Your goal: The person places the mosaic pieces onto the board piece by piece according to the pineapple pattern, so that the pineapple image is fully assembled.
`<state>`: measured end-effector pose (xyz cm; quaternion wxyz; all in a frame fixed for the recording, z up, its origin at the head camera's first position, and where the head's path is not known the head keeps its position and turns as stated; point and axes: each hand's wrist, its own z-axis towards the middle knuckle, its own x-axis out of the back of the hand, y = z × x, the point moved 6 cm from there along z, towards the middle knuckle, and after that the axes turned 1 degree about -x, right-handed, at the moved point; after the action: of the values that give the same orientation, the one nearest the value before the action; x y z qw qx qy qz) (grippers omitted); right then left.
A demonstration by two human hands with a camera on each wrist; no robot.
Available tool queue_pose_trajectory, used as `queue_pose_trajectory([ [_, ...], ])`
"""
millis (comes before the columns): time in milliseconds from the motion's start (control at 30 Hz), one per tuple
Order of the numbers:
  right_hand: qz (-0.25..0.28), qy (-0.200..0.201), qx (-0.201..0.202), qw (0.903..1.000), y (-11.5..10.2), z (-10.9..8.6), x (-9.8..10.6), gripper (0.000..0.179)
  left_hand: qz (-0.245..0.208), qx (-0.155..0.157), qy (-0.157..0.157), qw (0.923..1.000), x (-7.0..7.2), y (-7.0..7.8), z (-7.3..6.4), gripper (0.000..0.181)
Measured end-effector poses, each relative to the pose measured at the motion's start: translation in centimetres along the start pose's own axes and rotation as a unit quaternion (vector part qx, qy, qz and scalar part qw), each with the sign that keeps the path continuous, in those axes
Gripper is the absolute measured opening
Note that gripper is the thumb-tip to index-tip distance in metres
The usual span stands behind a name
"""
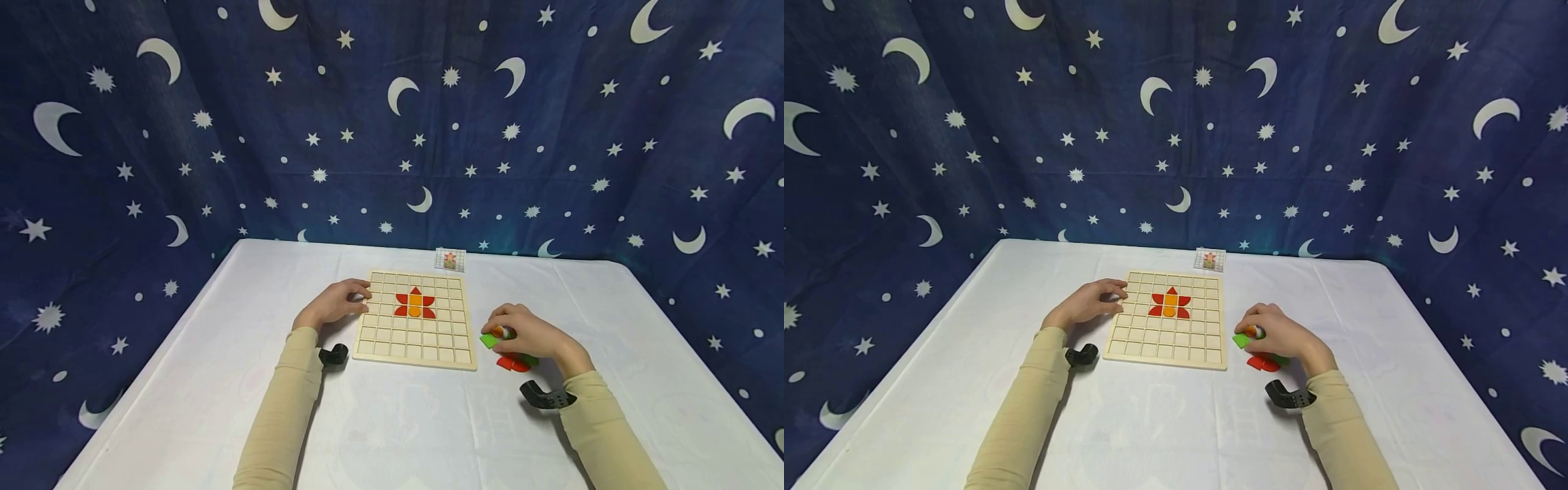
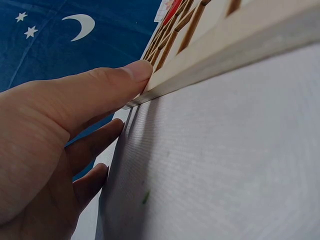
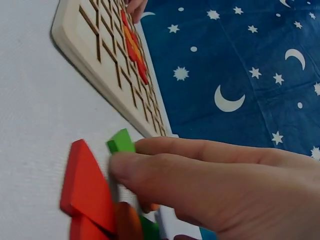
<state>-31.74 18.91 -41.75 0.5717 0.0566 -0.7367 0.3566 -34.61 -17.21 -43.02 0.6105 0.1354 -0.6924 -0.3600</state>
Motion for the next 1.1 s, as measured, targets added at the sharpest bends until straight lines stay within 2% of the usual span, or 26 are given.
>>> queue_pose_trajectory([
  [100, 0.000, 0.007, -0.006, 1.0000, 0.1, 0.1, -0.1, 0.021, 0.001, -0.001, -0.001, 1.0000, -0.1, 0.0, 0.0, 0.030],
  [300, 0.000, 0.011, -0.008, 0.9999, 0.1, 0.2, -0.1, 0.024, -0.001, 0.000, -0.003, 1.0000, -0.1, 0.1, 0.0, 0.031],
  [533, -0.011, 0.014, 0.006, 0.9998, 0.0, 0.5, 0.0, 0.018, 0.002, 0.001, -0.001, 1.0000, -0.1, 0.1, 0.0, 0.031],
  [733, -0.018, 0.045, 0.003, 0.9988, -0.4, 0.7, 0.3, 0.022, 0.005, 0.003, -0.002, 1.0000, 0.0, 0.1, 0.1, 0.031],
  [900, -0.012, 0.068, 0.007, 0.9976, -1.9, 1.7, 0.1, 0.025, 0.005, 0.003, -0.002, 1.0000, 0.1, 0.1, 0.0, 0.030],
  [1100, -0.035, 0.065, 0.054, 0.9958, -4.6, 3.6, -0.8, 0.027, 0.002, 0.003, -0.003, 1.0000, 0.1, 0.2, -0.1, 0.030],
])
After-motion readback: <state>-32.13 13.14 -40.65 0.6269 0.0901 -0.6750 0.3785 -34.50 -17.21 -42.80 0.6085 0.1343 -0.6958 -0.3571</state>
